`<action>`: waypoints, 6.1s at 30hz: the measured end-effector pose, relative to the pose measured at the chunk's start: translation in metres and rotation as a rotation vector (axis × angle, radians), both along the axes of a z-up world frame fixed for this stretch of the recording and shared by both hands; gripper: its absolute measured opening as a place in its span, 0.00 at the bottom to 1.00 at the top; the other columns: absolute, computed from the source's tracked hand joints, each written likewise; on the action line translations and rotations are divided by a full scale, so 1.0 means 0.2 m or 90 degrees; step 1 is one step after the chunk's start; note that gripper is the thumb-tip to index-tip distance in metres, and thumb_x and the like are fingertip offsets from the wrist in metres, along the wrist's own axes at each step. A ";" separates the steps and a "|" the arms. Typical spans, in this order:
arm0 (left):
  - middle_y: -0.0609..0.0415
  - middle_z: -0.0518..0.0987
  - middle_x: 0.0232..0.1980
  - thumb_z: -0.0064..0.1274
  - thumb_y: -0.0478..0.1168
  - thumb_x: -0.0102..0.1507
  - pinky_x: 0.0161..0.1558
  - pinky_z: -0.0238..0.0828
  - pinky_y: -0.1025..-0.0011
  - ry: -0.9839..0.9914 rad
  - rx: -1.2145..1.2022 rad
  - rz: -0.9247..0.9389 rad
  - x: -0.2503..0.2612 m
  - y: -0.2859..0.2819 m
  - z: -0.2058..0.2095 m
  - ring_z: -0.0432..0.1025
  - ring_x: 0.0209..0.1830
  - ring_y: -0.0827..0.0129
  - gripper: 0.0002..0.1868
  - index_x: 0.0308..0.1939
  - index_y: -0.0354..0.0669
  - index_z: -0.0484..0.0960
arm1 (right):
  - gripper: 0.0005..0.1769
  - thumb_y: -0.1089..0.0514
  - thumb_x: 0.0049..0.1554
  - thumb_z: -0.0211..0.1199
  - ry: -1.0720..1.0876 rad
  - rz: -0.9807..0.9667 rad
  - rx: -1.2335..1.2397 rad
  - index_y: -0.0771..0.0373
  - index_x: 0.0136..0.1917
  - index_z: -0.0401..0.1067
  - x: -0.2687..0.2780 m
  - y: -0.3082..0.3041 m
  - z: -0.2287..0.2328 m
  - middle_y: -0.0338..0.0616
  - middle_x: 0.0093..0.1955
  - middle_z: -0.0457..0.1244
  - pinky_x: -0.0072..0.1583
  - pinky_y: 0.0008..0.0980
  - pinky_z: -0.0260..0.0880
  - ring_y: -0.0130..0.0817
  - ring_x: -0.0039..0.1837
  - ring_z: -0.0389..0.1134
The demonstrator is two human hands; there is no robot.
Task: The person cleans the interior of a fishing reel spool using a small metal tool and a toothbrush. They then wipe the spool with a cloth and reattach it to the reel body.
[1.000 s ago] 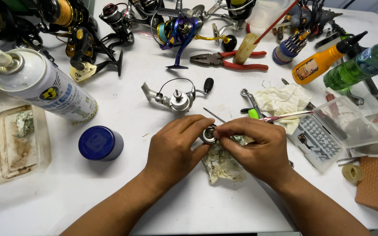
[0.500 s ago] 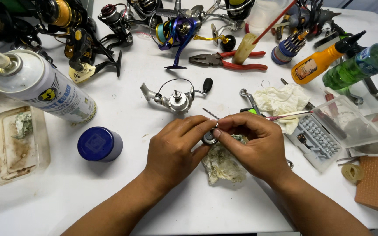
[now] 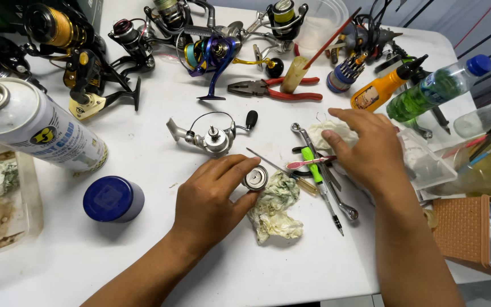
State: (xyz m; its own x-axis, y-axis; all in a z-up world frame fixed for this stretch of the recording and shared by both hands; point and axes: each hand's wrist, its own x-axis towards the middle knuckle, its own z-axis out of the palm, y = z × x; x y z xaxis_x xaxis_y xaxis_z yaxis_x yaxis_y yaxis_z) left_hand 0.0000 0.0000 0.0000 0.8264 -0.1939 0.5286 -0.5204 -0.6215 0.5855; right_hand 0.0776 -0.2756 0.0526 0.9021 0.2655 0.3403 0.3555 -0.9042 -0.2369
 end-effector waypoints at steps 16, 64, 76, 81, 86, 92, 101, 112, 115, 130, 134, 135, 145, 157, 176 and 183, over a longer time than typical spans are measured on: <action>0.62 0.82 0.53 0.69 0.39 0.50 0.39 0.73 0.66 -0.037 0.036 0.048 -0.01 -0.01 0.01 0.77 0.48 0.63 0.29 0.57 0.51 0.82 | 0.14 0.69 0.59 0.64 -0.139 -0.145 0.132 0.61 0.55 0.84 0.01 -0.16 0.01 0.47 0.51 0.66 0.43 0.28 0.69 0.32 0.46 0.66; 0.44 0.82 0.54 0.64 0.39 0.59 0.53 0.78 0.61 0.285 0.112 -0.012 0.02 0.03 0.03 0.77 0.57 0.51 0.27 0.62 0.42 0.78 | 0.07 0.57 0.49 0.72 0.265 -0.181 0.004 0.56 0.43 0.79 0.41 -0.06 -0.17 0.43 0.41 0.71 0.56 0.41 0.69 0.48 0.53 0.73; 0.50 0.81 0.40 0.55 0.63 0.64 0.15 0.66 0.59 -0.037 0.160 -0.094 -0.11 -0.08 0.02 0.77 0.36 0.56 0.26 0.50 0.46 0.80 | 0.07 0.61 0.57 0.78 -0.068 0.043 0.264 0.62 0.44 0.80 -0.02 0.15 0.07 0.42 0.45 0.72 0.48 0.30 0.69 0.29 0.47 0.72; 0.57 0.77 0.36 0.56 0.49 0.66 0.15 0.62 0.52 0.073 0.236 -0.165 -0.09 -0.09 -0.09 0.72 0.36 0.54 0.09 0.36 0.51 0.81 | 0.07 0.64 0.59 0.75 0.015 -0.013 0.387 0.64 0.50 0.78 -0.05 0.06 0.07 0.44 0.48 0.71 0.50 0.22 0.73 0.27 0.49 0.71; 0.59 0.79 0.37 0.56 0.47 0.66 0.17 0.64 0.55 0.076 0.207 -0.130 -0.09 -0.10 -0.04 0.72 0.36 0.57 0.07 0.37 0.51 0.83 | 0.07 0.64 0.60 0.73 0.029 -0.083 0.353 0.64 0.52 0.78 -0.06 -0.03 0.13 0.46 0.50 0.72 0.53 0.27 0.76 0.29 0.51 0.72; 0.54 0.82 0.40 0.56 0.43 0.65 0.34 0.80 0.65 0.136 0.144 -0.132 -0.07 -0.17 0.08 0.80 0.40 0.58 0.08 0.47 0.53 0.84 | 0.10 0.64 0.51 0.72 0.066 -0.095 0.202 0.52 0.46 0.82 0.03 -0.07 -0.07 0.41 0.41 0.72 0.53 0.37 0.75 0.42 0.51 0.75; 0.29 0.77 0.61 0.57 0.45 0.65 0.49 0.81 0.56 0.420 -0.493 -0.121 0.00 -0.27 0.28 0.79 0.54 0.42 0.36 0.72 0.30 0.63 | 0.09 0.73 0.56 0.73 -0.006 0.063 0.583 0.71 0.50 0.78 -0.18 0.13 0.10 0.50 0.44 0.70 0.52 0.30 0.76 0.29 0.47 0.69; 0.38 0.87 0.38 0.67 0.30 0.58 0.43 0.86 0.62 0.394 -0.750 -0.058 0.06 -0.26 0.16 0.83 0.39 0.64 0.12 0.46 0.31 0.88 | 0.08 0.73 0.51 0.75 0.050 0.088 0.621 0.74 0.45 0.80 -0.28 0.31 0.09 0.55 0.39 0.71 0.45 0.30 0.78 0.33 0.41 0.73; 0.35 0.87 0.40 0.63 0.32 0.61 0.46 0.86 0.56 0.402 -0.785 -0.021 0.06 -0.25 0.18 0.81 0.42 0.60 0.12 0.46 0.28 0.87 | 0.08 0.73 0.52 0.72 0.074 0.076 0.685 0.75 0.47 0.78 -0.29 0.31 0.08 0.53 0.39 0.70 0.47 0.31 0.80 0.33 0.42 0.74; 0.40 0.86 0.37 0.69 0.30 0.55 0.43 0.87 0.59 0.366 -0.783 -0.045 0.07 -0.24 0.12 0.81 0.40 0.63 0.14 0.43 0.30 0.85 | 0.09 0.72 0.52 0.73 0.104 0.064 0.682 0.77 0.47 0.78 -0.34 0.35 0.07 0.54 0.34 0.69 0.47 0.34 0.80 0.34 0.38 0.74; 0.43 0.85 0.38 0.65 0.33 0.60 0.42 0.86 0.63 0.326 -0.787 -0.024 0.09 -0.20 0.11 0.79 0.40 0.66 0.11 0.44 0.31 0.83 | 0.08 0.71 0.54 0.71 0.116 0.053 0.691 0.76 0.48 0.78 -0.34 0.34 0.07 0.53 0.34 0.69 0.47 0.34 0.79 0.32 0.39 0.73; 0.45 0.84 0.38 0.64 0.33 0.61 0.42 0.86 0.64 0.306 -0.788 -0.018 0.10 -0.19 0.10 0.79 0.40 0.68 0.11 0.45 0.32 0.82 | 0.08 0.70 0.54 0.71 0.120 0.048 0.687 0.76 0.48 0.78 -0.34 0.34 0.07 0.52 0.34 0.68 0.47 0.34 0.79 0.32 0.39 0.72; 0.47 0.83 0.30 0.68 0.31 0.57 0.34 0.85 0.70 0.332 -0.709 -0.054 0.08 -0.19 0.10 0.79 0.32 0.69 0.10 0.38 0.33 0.82 | 0.08 0.73 0.51 0.72 0.151 0.098 0.670 0.76 0.45 0.79 -0.35 0.34 0.08 0.53 0.32 0.70 0.44 0.33 0.79 0.32 0.38 0.73; 0.49 0.84 0.34 0.69 0.34 0.58 0.36 0.84 0.72 0.368 -0.720 -0.077 0.11 -0.19 0.07 0.78 0.36 0.73 0.11 0.39 0.35 0.82 | 0.09 0.73 0.51 0.71 0.177 0.072 0.709 0.77 0.47 0.78 -0.34 0.33 0.07 0.56 0.32 0.70 0.43 0.33 0.80 0.35 0.37 0.75; 0.49 0.81 0.33 0.69 0.35 0.57 0.34 0.85 0.71 0.371 -0.772 -0.090 0.10 -0.21 0.02 0.77 0.34 0.72 0.15 0.40 0.35 0.77 | 0.10 0.68 0.60 0.63 0.223 0.029 0.794 0.77 0.53 0.76 -0.33 0.38 0.06 0.59 0.42 0.72 0.48 0.38 0.83 0.38 0.44 0.75; 0.48 0.81 0.34 0.68 0.36 0.58 0.35 0.84 0.71 0.342 -0.788 -0.046 0.09 -0.20 0.09 0.77 0.34 0.71 0.15 0.40 0.36 0.77 | 0.10 0.71 0.53 0.72 -0.092 0.196 0.528 0.76 0.49 0.78 -0.32 0.35 0.09 0.60 0.48 0.69 0.49 0.35 0.80 0.45 0.48 0.76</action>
State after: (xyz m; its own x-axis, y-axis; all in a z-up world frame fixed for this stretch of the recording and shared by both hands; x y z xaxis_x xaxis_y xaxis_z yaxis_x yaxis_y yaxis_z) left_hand 0.0175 -0.0392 0.0172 0.9930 0.1183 0.0035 -0.0600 0.4775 0.8766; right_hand 0.0145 -0.2063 0.0698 0.7649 0.1060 0.6354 0.6310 -0.3216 -0.7060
